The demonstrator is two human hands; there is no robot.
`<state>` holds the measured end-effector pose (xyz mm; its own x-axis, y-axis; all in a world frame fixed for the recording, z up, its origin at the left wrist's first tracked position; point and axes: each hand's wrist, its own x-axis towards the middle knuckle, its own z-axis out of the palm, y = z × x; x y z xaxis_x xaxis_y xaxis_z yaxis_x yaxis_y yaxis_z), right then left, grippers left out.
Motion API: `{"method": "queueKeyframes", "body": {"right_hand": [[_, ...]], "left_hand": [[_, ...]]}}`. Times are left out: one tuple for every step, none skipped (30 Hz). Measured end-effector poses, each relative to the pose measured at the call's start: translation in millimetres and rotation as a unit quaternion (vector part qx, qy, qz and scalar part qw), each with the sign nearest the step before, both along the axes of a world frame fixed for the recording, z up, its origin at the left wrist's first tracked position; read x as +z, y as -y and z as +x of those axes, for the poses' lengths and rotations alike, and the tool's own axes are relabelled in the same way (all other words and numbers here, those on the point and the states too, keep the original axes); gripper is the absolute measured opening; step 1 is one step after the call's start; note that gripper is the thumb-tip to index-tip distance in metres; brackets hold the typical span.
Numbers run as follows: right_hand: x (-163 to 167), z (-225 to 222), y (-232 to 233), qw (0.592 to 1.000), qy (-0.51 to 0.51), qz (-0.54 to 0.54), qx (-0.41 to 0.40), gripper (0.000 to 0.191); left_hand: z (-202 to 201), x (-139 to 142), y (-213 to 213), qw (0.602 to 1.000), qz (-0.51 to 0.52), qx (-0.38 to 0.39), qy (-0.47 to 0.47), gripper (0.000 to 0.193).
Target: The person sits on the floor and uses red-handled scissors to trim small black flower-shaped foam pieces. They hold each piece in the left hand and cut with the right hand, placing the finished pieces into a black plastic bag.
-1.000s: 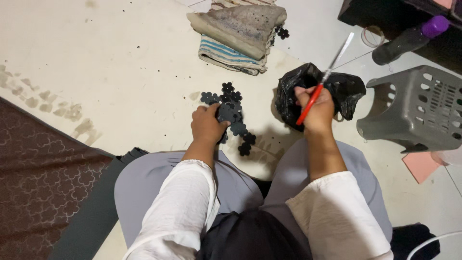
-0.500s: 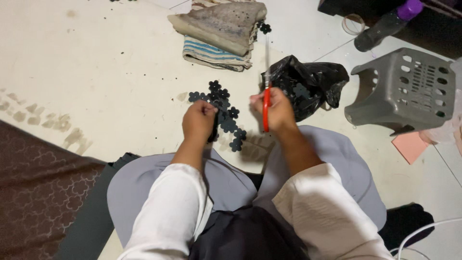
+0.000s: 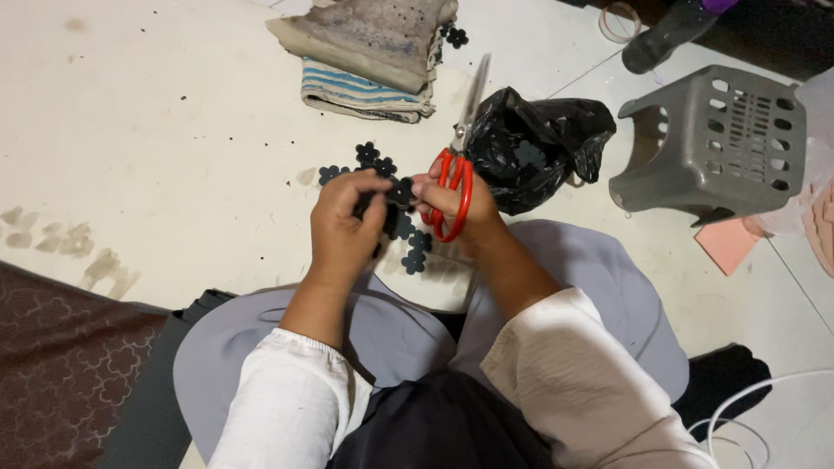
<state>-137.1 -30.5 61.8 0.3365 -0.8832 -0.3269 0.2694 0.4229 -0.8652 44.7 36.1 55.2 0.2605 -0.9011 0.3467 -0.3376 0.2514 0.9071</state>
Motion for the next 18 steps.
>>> {"method": "queueKeyframes", "body": {"right_hand": [[-4, -1, 0, 1.0, 0.002, -0.006, -0.012, 0.026], [-8, -1, 1, 1.0, 0.003, -0.013, -0.025, 0.026], [-14, -2, 2, 0.999, 0.005, -0.02, -0.038, 0.027], [-19, -1, 4, 0.999, -0.012, -0.028, -0.038, 0.027], [-26, 0, 6, 0.998, -0.028, -0.036, -0.038, 0.027], [-32, 3, 6, 0.997, -0.044, -0.043, -0.036, 0.027], [-38, 6, 7, 0.996, -0.041, -0.069, -0.024, 0.028], [-43, 9, 6, 0.995, -0.039, -0.094, -0.012, 0.029], [-47, 10, 6, 0.992, -0.037, -0.119, -0.001, 0.03], [-49, 10, 6, 0.992, -0.058, -0.112, -0.009, 0.03], [-50, 10, 5, 0.991, -0.08, -0.105, -0.016, 0.031], [-50, 9, 6, 0.99, -0.102, -0.098, -0.022, 0.033], [-49, 8, 6, 0.991, -0.091, -0.098, -0.016, 0.034], [-47, 6, 7, 0.992, -0.08, -0.097, -0.01, 0.035], [-45, 5, 7, 0.993, -0.069, -0.097, -0.003, 0.036], [-42, 5, 6, 0.992, -0.074, -0.1, 0.01, 0.036], [-40, 6, 5, 0.991, -0.08, -0.104, 0.024, 0.036], [-39, 7, 3, 0.99, -0.085, -0.107, 0.038, 0.036]], "left_hand": [[-1, -2, 1, 0.998, 0.032, -0.006, -0.057, 0.02], [0, -5, 4, 0.984, 0.048, -0.047, -0.162, 0.024], [1, -8, 8, 0.958, 0.064, -0.087, -0.266, 0.028], [1, -11, 10, 0.919, 0.079, -0.125, -0.366, 0.033], [0, -15, 11, 0.913, 0.096, -0.131, -0.375, 0.032], [-2, -18, 12, 0.907, 0.114, -0.137, -0.383, 0.031], [-3, -20, 13, 0.9, 0.13, -0.142, -0.39, 0.031], [-3, -22, 14, 0.91, 0.142, -0.123, -0.369, 0.024], [-4, -23, 15, 0.919, 0.153, -0.105, -0.348, 0.018], [-4, -23, 15, 0.926, 0.165, -0.087, -0.327, 0.014], [-4, -23, 15, 0.926, 0.188, -0.071, -0.32, 0.014], [-3, -22, 16, 0.925, 0.21, -0.055, -0.313, 0.014], [-2, -21, 16, 0.923, 0.231, -0.038, -0.305, 0.014], [-3, -20, 16, 0.925, 0.233, -0.03, -0.3, 0.014], [-3, -19, 16, 0.926, 0.234, -0.021, -0.296, 0.015], [-4, -18, 16, 0.927, 0.235, -0.013, -0.291, 0.015], [-5, -17, 16, 0.929, 0.23, -0.011, -0.29, 0.015], [-5, -16, 15, 0.931, 0.225, -0.008, -0.289, 0.015]]}}
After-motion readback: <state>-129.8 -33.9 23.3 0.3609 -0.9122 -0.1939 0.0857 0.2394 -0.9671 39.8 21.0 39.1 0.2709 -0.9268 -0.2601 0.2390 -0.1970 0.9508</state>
